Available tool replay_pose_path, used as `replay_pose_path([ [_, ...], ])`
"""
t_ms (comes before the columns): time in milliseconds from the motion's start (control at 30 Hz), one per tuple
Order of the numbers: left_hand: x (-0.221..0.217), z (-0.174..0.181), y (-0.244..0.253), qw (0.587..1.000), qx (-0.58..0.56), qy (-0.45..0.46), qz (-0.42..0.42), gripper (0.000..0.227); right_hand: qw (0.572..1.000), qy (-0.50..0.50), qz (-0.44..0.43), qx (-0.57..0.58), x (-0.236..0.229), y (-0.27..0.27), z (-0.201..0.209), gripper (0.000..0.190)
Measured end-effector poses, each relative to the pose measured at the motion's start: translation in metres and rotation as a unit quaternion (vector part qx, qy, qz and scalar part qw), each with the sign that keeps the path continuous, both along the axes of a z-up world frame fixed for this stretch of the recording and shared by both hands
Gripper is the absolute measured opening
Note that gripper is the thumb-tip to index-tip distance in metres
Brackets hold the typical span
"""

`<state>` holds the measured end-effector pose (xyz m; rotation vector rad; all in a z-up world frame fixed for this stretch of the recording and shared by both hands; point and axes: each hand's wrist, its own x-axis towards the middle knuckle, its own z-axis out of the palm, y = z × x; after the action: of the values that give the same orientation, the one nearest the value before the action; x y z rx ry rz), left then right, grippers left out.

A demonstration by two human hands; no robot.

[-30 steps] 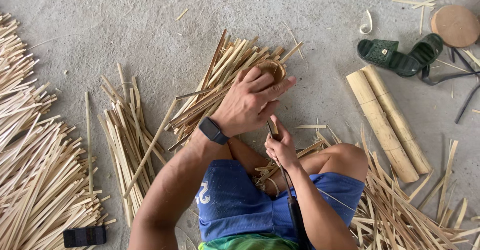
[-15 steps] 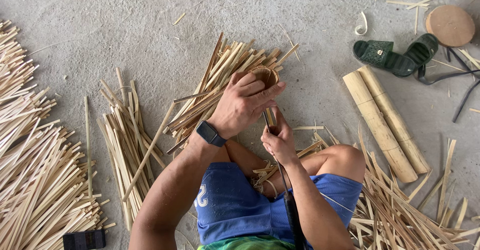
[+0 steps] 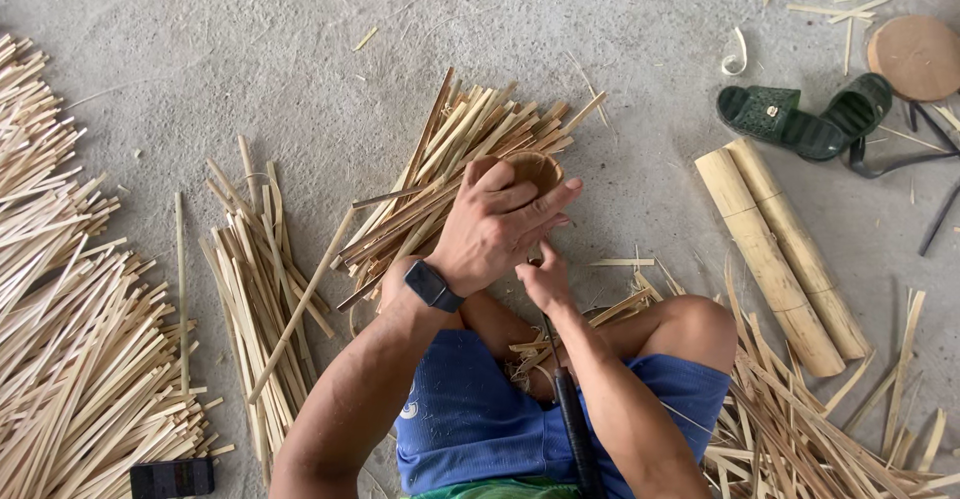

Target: The person peels layers from bamboo strips using a knife and their hands.

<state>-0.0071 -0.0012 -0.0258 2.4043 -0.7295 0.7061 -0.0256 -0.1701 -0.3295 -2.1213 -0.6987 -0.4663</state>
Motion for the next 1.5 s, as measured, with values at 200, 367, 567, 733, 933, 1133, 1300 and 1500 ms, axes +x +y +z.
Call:
replay_pose_path([
  [200, 0.008, -0.004, -0.011, 0.998, 0.043, 0.034, 0.034, 0.058, 0.763, 0.623, -0.035, 0.171, 0.009, -0.004, 0.023, 0.093],
  [367, 0.007, -0.004, -0.018, 0.994, 0.074, 0.029, 0.078, 0.062, 0.852, 0.515, 0.039, 0.088, 0.014, -0.008, 0.013, 0.063],
  [567, 0.009, -0.016, -0.019, 0.996, 0.011, 0.034, 0.083, 0.057, 0.769, 0.624, 0.006, 0.138, 0.003, -0.006, 0.086, 0.091],
  [733, 0.034, -0.018, -0.005, 0.997, -0.014, -0.005, 0.080, 0.055, 0.855, 0.485, 0.152, 0.104, -0.058, -0.039, 0.161, 0.087],
  [933, 0.037, -0.003, -0.019, 0.986, -0.079, 0.145, 0.033, 0.053, 0.823, 0.392, 0.329, -0.246, -0.173, 0.000, 0.199, 0.093],
  [1133, 0.024, -0.003, -0.006, 0.992, -0.093, 0.087, -0.019, 0.038, 0.929, 0.329, 0.160, -0.059, -0.136, -0.002, 0.183, 0.083],
  [1300, 0.011, 0.006, -0.015, 0.985, -0.133, 0.109, -0.010, 0.054, 0.997, -0.007, -0.073, 0.010, 0.012, -0.017, 0.203, 0.041],
  [1500, 0.010, 0.001, -0.011, 0.990, -0.105, 0.093, -0.015, 0.054, 0.994, -0.004, 0.022, 0.105, 0.024, -0.014, 0.206, 0.021],
])
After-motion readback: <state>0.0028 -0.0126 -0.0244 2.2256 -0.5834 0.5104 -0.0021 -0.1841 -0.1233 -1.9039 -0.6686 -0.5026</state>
